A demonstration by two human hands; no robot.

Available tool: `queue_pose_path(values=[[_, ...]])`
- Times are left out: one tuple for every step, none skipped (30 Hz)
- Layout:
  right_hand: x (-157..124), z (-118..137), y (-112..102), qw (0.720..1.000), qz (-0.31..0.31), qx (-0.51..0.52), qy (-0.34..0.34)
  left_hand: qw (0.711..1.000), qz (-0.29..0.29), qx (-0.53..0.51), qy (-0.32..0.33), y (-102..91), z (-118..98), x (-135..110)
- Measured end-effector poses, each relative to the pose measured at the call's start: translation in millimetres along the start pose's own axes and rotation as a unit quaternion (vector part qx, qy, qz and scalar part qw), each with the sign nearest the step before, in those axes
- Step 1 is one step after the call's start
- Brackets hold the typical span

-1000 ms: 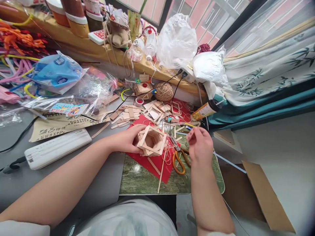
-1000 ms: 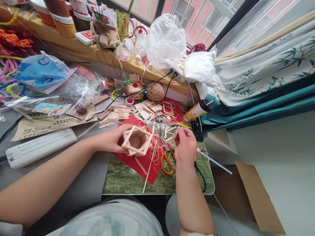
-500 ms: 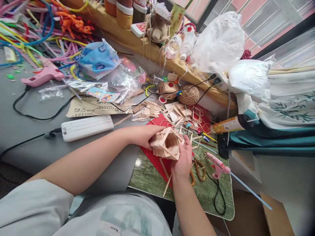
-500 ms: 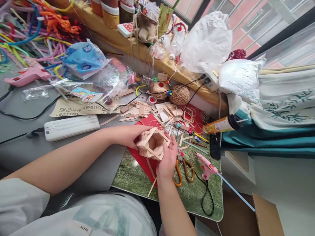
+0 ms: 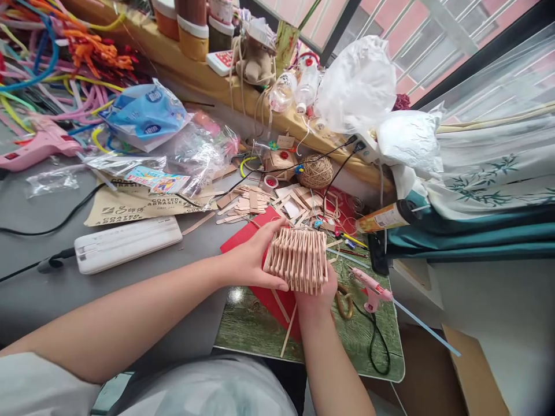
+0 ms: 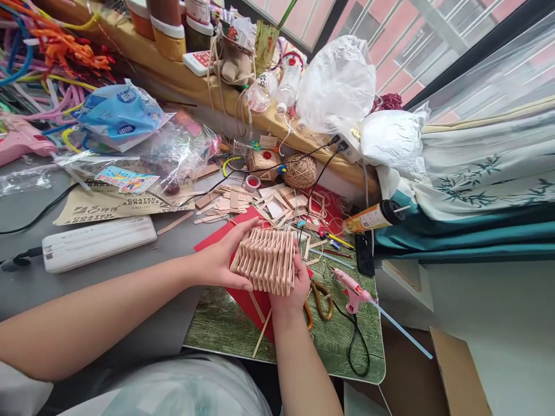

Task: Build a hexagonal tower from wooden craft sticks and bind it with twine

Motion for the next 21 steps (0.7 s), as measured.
queue_pose_path(values=[[-1,-1,0,1.000,0.002,0.003,0.004,1.000,0.008,0.002,0.010,4.1,-3,0],[-2,-1,1,1.000,0.003,0.001,0.006,1.000,0.011,0.010,0.021,6.7,-6,0],[-3,-1,1,1.000,0.004,-0.007,0.007,0.999,0.011,0.022,0.028,8.2,-9,-1],[-3,0,0,1.000,0.004,-0.021,0.007,0.999,0.010,0.035,0.033,9.1,-12,-1],[-4,0,0,0.999,0.005,-0.037,0.005,0.998,0.009,0.047,0.034,9.6,-14,-1],[-5,1,0,0.999,0.005,-0.054,0.004,0.998,0.007,0.057,0.035,9.9,-15,-1],[-6,0,0,0.998,0.005,-0.067,0.005,0.997,0.004,0.062,0.035,10.0,-15,0],[-6,-1,0,0.997,0.002,-0.076,0.007,0.997,0.001,0.064,0.038,10.3,-14,0],[-7,-2,0,0.997,-0.004,-0.080,0.007,0.997,-0.002,0.064,0.041,10.7,-13,1],[-8,-3,-1,0.997,-0.012,-0.081,0.006,0.997,-0.005,0.062,0.046,11.1,-12,1],[-9,-4,-1,0.997,-0.019,-0.079,0.005,0.997,-0.008,0.062,0.050,11.6,-11,2],[-9,-4,-1,0.997,-0.023,-0.076,0.001,0.997,-0.008,0.062,0.054,12.2,-10,2],[-8,-3,0,0.997,-0.024,-0.072,-0.005,0.996,-0.008,0.064,0.055,12.8,-10,2],[-6,-1,1,0.997,-0.023,-0.067,-0.011,0.996,-0.008,0.068,0.054,13.3,-9,2],[-4,1,2,0.998,-0.020,-0.062,-0.015,0.996,-0.008,0.073,0.052,13.4,-9,2],[-2,3,4,0.998,-0.020,-0.059,-0.017,0.996,-0.011,0.080,0.050,12.9,-9,2],[0,6,4,0.998,-0.024,-0.058,-0.019,0.995,-0.018,0.087,0.046,11.4,-9,1],[1,10,5,0.998,-0.030,-0.057,-0.021,0.994,-0.033,0.095,0.042,8.8,-10,0],[1,12,7,0.998,-0.036,-0.055,-0.025,0.992,-0.054,0.107,0.041,5.3,-11,-2],[0,14,10,0.997,-0.038,-0.053,-0.028,0.988,-0.081,0.121,0.042,1.2,-13,-4],[-2,15,14,0.998,-0.034,-0.051,-0.033,0.983,-0.110,0.137,0.043,-3.0,-15,-6]])
Point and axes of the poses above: each hand's wrist, its own x-axis towards the middle knuckle, its own y-axis out of the palm, z = x × y, the point moved 8 cm from there along x, towards the middle knuckle, and after that the axes turned 15 degrees about z, right-handed, at the moved point
